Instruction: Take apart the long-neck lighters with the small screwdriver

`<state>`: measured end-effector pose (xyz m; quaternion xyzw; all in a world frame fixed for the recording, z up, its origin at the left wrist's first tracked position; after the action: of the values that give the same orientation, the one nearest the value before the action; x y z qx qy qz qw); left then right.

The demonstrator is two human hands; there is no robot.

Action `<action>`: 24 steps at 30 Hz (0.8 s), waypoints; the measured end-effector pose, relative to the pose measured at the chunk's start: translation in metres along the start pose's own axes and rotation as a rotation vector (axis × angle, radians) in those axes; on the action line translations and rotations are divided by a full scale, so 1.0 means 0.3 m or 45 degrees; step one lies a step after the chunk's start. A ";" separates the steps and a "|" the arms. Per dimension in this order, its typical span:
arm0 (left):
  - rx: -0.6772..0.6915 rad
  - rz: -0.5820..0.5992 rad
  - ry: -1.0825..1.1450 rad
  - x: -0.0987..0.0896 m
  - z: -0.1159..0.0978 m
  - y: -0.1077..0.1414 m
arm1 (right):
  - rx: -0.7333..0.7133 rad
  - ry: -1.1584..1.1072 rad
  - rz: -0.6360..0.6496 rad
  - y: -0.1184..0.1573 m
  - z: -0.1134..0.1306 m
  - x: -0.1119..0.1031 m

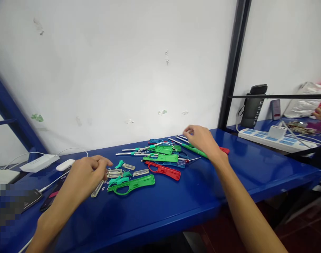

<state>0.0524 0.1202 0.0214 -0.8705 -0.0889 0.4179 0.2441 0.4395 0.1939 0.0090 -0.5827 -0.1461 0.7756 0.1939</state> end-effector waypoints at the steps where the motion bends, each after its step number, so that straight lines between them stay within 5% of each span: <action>1: 0.001 -0.019 0.000 -0.008 -0.004 0.002 | 0.018 0.051 0.006 0.038 -0.048 0.000; 8: -0.015 -0.281 0.105 -0.088 -0.031 0.028 | 0.034 0.298 0.053 0.155 -0.265 0.117; 15: 0.009 -0.297 0.112 -0.099 -0.044 0.032 | -0.013 0.395 0.088 0.158 -0.284 0.168; 24: 0.079 -0.308 0.090 -0.094 -0.044 0.031 | 0.079 0.385 -0.022 0.180 -0.307 0.143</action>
<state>0.0441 0.0973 0.0430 -0.8597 -0.1718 0.3569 0.3225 0.5105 0.1666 -0.0773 -0.6852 -0.0961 0.6814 0.2385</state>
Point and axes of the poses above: each hand's wrist, its own y-axis away from the middle knuckle, its own x-axis out of the palm, z = x × y, the point moved 9 cm from there along -y, towards the middle knuckle, and after that the axes turned 5 degrees about y, right-handed, at the moved point
